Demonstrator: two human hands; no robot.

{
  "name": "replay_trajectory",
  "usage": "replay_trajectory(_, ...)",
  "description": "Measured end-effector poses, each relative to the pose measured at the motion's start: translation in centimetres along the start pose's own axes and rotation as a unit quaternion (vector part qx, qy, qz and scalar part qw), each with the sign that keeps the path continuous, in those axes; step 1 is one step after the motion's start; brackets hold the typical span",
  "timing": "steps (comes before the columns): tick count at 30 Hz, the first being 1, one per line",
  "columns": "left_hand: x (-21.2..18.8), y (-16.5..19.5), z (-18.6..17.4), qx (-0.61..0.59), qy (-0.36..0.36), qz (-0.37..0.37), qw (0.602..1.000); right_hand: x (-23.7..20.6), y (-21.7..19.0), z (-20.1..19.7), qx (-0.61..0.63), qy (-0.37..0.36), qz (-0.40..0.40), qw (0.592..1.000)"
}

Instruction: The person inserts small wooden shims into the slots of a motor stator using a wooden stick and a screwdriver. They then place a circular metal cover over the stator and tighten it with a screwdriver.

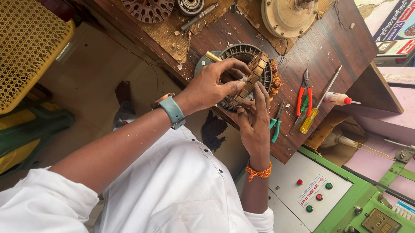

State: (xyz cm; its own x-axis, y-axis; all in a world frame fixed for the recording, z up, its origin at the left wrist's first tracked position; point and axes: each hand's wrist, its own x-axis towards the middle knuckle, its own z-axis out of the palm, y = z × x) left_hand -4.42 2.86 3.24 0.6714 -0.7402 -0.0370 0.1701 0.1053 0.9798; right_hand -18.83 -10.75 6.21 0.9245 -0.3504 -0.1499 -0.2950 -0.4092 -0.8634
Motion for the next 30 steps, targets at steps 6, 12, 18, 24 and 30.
replay_trajectory(6, 1.0, -0.1, -0.5, -0.041, -0.029, -0.059, 0.997, 0.0, 0.0, 0.0, 0.007, 0.003, -0.001, 1.000)
replay_trajectory(12, 2.2, -1.2, 0.0, -0.032, 0.008, -0.057, 0.998, 0.0, 0.2, 0.3, 0.010, 0.007, -0.004, 1.000)
replay_trajectory(18, 2.1, -2.4, -1.3, -0.035, 0.086, -0.114, 0.989, -0.6, 0.7, 0.7, -0.015, 0.016, -0.006, 1.000)
replay_trajectory(24, -0.6, -2.6, -1.2, 0.201, 0.112, 0.190, 0.954, -1.0, 0.6, 1.6, -0.024, 0.051, -0.001, 0.998)
replay_trajectory(30, -0.3, -0.7, -0.3, -0.076, 0.032, -0.121, 0.989, -1.1, 0.3, 1.6, -0.017, 0.044, -0.007, 0.999)
